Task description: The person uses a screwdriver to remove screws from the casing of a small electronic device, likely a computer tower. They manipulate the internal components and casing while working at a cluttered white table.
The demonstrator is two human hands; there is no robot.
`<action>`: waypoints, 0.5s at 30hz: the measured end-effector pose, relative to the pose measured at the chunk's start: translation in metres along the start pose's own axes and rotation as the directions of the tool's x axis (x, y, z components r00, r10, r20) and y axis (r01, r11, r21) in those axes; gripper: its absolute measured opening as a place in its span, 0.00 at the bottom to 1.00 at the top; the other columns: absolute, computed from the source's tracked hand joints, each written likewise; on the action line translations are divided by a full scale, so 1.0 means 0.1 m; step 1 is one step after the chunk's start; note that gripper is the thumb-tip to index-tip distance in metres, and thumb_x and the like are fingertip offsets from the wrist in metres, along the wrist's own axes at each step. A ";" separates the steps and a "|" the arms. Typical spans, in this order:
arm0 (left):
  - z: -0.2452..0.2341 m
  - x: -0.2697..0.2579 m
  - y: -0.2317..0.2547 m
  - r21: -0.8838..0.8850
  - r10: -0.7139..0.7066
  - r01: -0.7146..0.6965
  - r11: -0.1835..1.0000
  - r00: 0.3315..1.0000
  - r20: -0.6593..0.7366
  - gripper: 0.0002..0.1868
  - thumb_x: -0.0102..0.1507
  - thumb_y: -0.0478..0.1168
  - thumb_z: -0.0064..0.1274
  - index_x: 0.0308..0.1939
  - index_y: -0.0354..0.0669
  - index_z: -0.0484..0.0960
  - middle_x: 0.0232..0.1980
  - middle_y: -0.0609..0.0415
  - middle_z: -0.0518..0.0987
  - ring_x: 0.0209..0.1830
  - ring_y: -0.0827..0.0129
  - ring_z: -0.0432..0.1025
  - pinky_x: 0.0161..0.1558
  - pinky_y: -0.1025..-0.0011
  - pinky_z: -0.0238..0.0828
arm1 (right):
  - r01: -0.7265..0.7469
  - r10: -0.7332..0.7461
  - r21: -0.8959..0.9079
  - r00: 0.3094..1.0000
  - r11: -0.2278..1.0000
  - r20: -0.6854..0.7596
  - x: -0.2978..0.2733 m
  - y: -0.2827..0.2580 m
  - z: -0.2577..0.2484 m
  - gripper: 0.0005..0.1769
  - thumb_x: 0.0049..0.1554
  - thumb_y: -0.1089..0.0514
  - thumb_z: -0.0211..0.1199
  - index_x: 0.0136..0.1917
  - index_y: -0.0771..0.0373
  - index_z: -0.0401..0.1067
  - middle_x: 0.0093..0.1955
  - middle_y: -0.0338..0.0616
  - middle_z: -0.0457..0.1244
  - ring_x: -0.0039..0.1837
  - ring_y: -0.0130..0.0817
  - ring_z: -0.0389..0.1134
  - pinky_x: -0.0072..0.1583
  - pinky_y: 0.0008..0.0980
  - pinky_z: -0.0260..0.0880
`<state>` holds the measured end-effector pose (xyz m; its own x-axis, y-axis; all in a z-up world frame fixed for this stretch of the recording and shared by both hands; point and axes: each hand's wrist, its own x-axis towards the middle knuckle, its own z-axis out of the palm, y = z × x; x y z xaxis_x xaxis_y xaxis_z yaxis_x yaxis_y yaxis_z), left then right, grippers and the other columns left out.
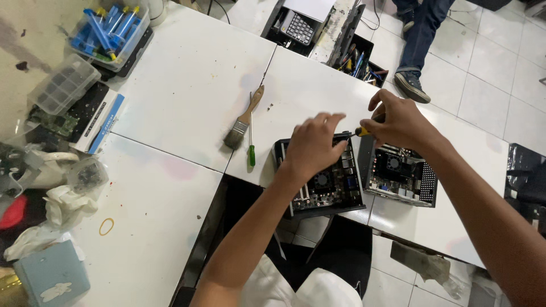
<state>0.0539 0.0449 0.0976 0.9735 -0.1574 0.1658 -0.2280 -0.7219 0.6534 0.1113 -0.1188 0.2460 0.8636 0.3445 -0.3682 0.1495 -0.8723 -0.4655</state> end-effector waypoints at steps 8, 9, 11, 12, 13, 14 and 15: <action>0.45 0.70 0.03 -0.686 0.241 -0.139 0.715 0.969 0.055 0.46 0.56 0.50 0.76 0.76 0.59 0.71 0.59 0.41 0.84 0.59 0.44 0.81 0.61 0.48 0.78 | 0.186 -0.096 0.269 0.944 0.945 -0.315 -0.34 0.21 0.12 0.22 0.77 0.49 0.50 0.66 0.73 0.58 0.58 0.77 0.65 0.44 0.65 0.73 0.50 0.63 0.73; 0.44 0.76 0.06 -0.751 0.279 -0.182 0.634 0.960 0.003 0.34 0.57 0.48 0.75 0.68 0.58 0.82 0.48 0.44 0.88 0.52 0.50 0.84 0.56 0.54 0.79 | 0.304 -0.171 0.267 0.889 0.914 -0.424 -0.32 0.38 0.13 0.17 0.78 0.55 0.49 0.66 0.75 0.56 0.58 0.76 0.64 0.35 0.55 0.73 0.40 0.52 0.77; 0.47 0.91 0.13 -0.758 0.316 -0.236 0.608 0.948 -0.042 0.24 0.57 0.48 0.74 0.56 0.57 0.84 0.40 0.51 0.88 0.42 0.59 0.83 0.51 0.59 0.79 | 0.349 -0.181 0.290 0.859 0.891 -0.480 -0.37 0.70 0.20 0.14 0.78 0.60 0.48 0.67 0.75 0.55 0.58 0.75 0.62 0.39 0.53 0.72 0.38 0.47 0.77; 0.47 0.99 0.16 -0.760 0.347 -0.289 0.582 0.934 -0.089 0.15 0.57 0.49 0.74 0.44 0.55 0.87 0.31 0.58 0.87 0.32 0.68 0.82 0.45 0.65 0.79 | 0.398 -0.191 0.309 0.825 0.864 -0.531 -0.39 0.85 0.24 0.12 0.77 0.64 0.48 0.67 0.76 0.53 0.58 0.74 0.60 0.42 0.52 0.71 0.37 0.43 0.77; 0.57 1.03 0.17 -0.762 0.352 -0.289 0.580 0.932 -0.085 0.15 0.57 0.49 0.74 0.44 0.55 0.87 0.31 0.58 0.87 0.32 0.68 0.82 0.45 0.65 0.79 | 0.395 -0.186 0.309 0.825 0.865 -0.534 -0.43 1.01 0.34 0.12 0.77 0.64 0.48 0.67 0.76 0.53 0.58 0.74 0.60 0.42 0.52 0.71 0.37 0.43 0.77; 0.64 1.07 0.16 -0.798 0.367 -0.260 0.544 0.929 -0.052 0.11 0.60 0.50 0.71 0.34 0.54 0.84 0.24 0.60 0.84 0.24 0.72 0.79 0.37 0.70 0.78 | 0.323 -0.173 0.208 0.834 0.923 -0.524 -0.46 1.15 0.45 0.14 0.75 0.61 0.55 0.65 0.75 0.59 0.56 0.71 0.61 0.46 0.58 0.72 0.41 0.48 0.77; 0.72 1.10 0.15 -0.831 0.383 -0.229 0.507 0.923 -0.020 0.16 0.62 0.51 0.68 0.24 0.53 0.81 0.18 0.62 0.81 0.16 0.76 0.76 0.29 0.76 0.76 | 0.245 -0.160 0.102 0.842 0.964 -0.515 -0.49 1.30 0.56 0.16 0.72 0.60 0.63 0.64 0.75 0.64 0.54 0.69 0.63 0.49 0.65 0.73 0.45 0.53 0.76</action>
<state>0.1590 -0.0318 0.0724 0.8113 -0.4082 0.4185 -0.3525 0.2295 0.9072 0.0613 -0.2294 0.1583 0.9514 0.2509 0.1785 0.3067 -0.7211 -0.6212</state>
